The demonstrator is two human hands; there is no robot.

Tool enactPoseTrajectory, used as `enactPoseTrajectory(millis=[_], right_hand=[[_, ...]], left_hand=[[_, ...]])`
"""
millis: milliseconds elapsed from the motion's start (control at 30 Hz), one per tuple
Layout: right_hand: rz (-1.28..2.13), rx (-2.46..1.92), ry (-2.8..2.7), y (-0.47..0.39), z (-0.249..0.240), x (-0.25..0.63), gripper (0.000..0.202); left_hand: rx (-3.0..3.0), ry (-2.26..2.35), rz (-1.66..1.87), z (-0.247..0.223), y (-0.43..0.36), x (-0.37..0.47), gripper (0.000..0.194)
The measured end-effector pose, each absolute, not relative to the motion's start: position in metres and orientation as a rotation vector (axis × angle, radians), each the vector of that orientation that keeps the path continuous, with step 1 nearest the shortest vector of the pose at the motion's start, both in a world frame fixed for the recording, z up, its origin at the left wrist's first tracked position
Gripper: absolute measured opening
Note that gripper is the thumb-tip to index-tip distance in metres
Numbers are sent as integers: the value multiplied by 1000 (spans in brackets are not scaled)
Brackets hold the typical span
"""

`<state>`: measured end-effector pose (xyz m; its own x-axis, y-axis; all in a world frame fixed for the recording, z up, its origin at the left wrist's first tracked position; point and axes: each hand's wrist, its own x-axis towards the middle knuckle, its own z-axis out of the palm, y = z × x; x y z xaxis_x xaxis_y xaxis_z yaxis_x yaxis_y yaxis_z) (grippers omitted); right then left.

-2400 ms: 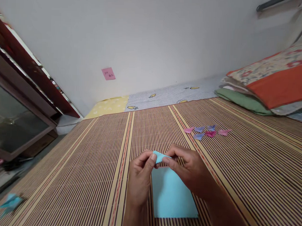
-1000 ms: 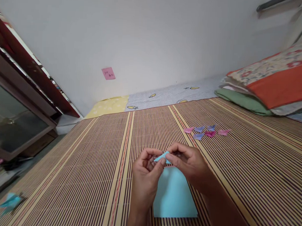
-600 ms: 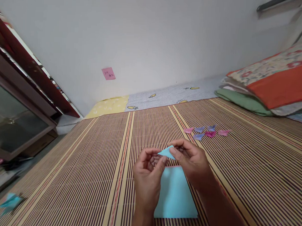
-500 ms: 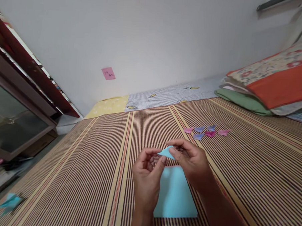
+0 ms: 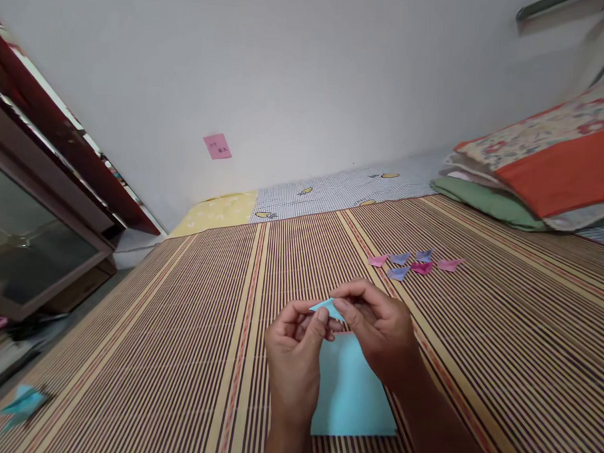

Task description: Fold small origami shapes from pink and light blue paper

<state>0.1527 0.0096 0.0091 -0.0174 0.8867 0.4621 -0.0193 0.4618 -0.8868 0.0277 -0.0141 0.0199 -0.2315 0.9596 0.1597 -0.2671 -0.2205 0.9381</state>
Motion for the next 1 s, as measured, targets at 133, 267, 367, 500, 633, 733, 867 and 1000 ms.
enactPoseTrajectory(millis=[133, 267, 367, 500, 633, 733, 867, 1000], right_hand=[[833, -822, -1425, 9, 10, 152, 7], [800, -836, -1442, 11, 10, 153, 7], [796, -848, -1436, 12, 11, 154, 7], [795, -852, -1421, 12, 14, 156, 7], [824, -900, -1416, 9, 18, 155, 8], [844, -897, -1450, 9, 19, 155, 10], [968, -849, -1436, 15, 16, 161, 23], [1027, -784, -1414, 18, 13, 168, 24]], left_hand=[[1016, 1012, 1615, 17, -14, 23, 11], [1020, 999, 1577, 15, -15, 21, 11], [1030, 980, 1569, 13, -15, 21, 13], [1058, 942, 1566, 13, -12, 21, 22], [1084, 955, 1497, 17, -10, 20, 22], [1087, 1030, 1488, 17, -11, 19, 22], [1041, 1008, 1494, 14, -13, 18, 25], [965, 980, 1489, 12, -12, 17, 24]])
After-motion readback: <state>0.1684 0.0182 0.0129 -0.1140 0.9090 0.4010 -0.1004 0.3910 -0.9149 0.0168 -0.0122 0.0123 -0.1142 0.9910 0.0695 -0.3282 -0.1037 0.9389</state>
